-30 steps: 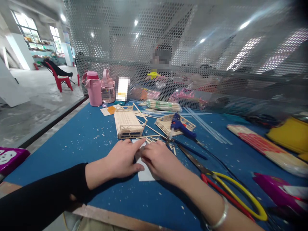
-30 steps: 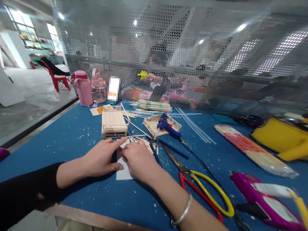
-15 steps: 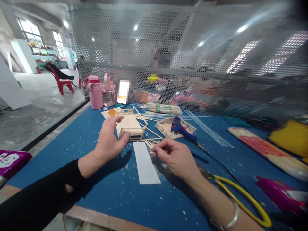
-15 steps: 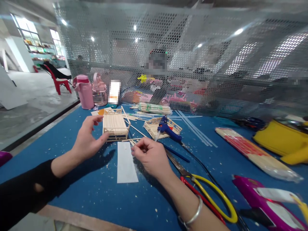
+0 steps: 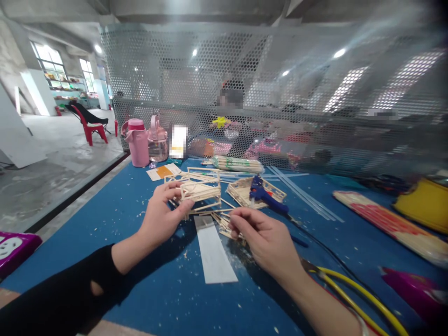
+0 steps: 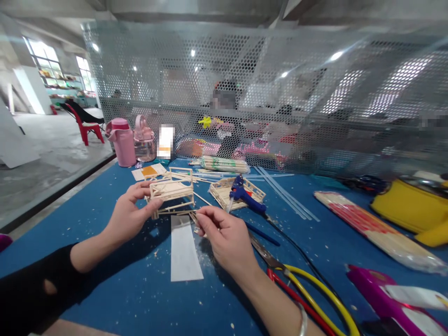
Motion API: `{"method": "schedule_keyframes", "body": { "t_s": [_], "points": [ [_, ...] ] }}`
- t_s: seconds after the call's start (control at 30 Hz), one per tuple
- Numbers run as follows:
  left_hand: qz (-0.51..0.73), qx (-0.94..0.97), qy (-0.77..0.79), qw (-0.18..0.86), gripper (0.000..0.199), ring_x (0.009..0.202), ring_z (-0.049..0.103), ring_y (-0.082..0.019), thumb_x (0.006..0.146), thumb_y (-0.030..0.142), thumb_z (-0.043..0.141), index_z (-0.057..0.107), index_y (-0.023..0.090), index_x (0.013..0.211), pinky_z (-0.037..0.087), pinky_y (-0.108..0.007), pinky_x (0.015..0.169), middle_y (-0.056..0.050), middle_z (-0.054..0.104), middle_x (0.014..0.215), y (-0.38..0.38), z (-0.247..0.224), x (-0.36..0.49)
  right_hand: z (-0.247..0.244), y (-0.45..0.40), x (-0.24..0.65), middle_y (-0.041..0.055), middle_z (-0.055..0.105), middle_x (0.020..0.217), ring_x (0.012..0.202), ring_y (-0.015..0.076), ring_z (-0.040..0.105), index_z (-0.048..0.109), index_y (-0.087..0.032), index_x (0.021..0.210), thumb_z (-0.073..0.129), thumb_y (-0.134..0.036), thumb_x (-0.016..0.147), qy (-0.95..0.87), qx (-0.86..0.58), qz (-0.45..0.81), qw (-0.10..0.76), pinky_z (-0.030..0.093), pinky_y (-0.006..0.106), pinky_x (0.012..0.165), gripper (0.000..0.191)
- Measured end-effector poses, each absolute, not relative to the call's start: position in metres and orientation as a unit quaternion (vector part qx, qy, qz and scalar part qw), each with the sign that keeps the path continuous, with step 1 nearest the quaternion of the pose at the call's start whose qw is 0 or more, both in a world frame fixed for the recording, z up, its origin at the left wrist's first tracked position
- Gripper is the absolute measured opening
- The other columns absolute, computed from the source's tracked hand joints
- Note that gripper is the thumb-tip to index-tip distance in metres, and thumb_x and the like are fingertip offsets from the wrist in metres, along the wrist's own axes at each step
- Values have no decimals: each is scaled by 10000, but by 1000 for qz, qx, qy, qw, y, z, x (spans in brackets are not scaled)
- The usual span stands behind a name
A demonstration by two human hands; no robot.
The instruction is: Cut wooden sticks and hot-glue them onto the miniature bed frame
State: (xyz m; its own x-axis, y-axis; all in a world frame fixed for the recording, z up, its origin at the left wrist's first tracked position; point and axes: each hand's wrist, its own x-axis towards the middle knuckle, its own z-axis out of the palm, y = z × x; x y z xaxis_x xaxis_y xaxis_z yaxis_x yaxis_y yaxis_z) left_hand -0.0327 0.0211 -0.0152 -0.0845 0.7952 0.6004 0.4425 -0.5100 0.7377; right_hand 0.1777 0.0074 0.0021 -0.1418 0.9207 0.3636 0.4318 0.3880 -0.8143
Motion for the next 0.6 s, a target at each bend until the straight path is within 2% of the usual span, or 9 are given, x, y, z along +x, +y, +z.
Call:
{"method": "schedule_keyframes", "body": {
  "t_s": [0.1,0.2,0.3,0.47,0.6],
  "points": [
    [597,625,454,219,127,1054,563,-231,784,283,612,651,171,830,384,-456,983,-99,648,1074,12,-12,-28,7,1,176,22,668,638,574,147,622,621,-202,791,538,-383,828,-707,-465,257,467,501,250,574,203],
    [610,588,432,309,183,941,612,-208,825,324,565,626,170,904,450,-403,912,-81,682,987,6,-11,-26,14,-9,174,32,704,705,635,163,665,633,-217,886,526,-366,854,-715,-455,221,482,525,259,604,186],
    [617,570,404,361,206,860,621,-186,842,346,547,606,169,931,488,-361,854,-67,687,933,3,-12,-22,22,-16,172,32,723,787,704,172,683,635,-245,962,514,-325,877,-753,-425,135,484,528,273,650,168],
    [601,586,393,376,190,856,615,-187,837,327,560,621,168,920,488,-368,866,-71,684,923,-1,-16,-17,35,-12,159,22,727,845,722,155,663,643,-246,959,512,-219,884,-835,-335,-45,433,479,275,645,153],
    [598,598,389,366,184,893,613,-199,837,311,561,645,168,917,476,-394,893,-78,689,949,-1,-15,-18,40,-1,142,19,715,793,747,164,623,658,-214,846,548,-206,869,-830,-306,-134,447,415,321,725,114]
  ]
}}
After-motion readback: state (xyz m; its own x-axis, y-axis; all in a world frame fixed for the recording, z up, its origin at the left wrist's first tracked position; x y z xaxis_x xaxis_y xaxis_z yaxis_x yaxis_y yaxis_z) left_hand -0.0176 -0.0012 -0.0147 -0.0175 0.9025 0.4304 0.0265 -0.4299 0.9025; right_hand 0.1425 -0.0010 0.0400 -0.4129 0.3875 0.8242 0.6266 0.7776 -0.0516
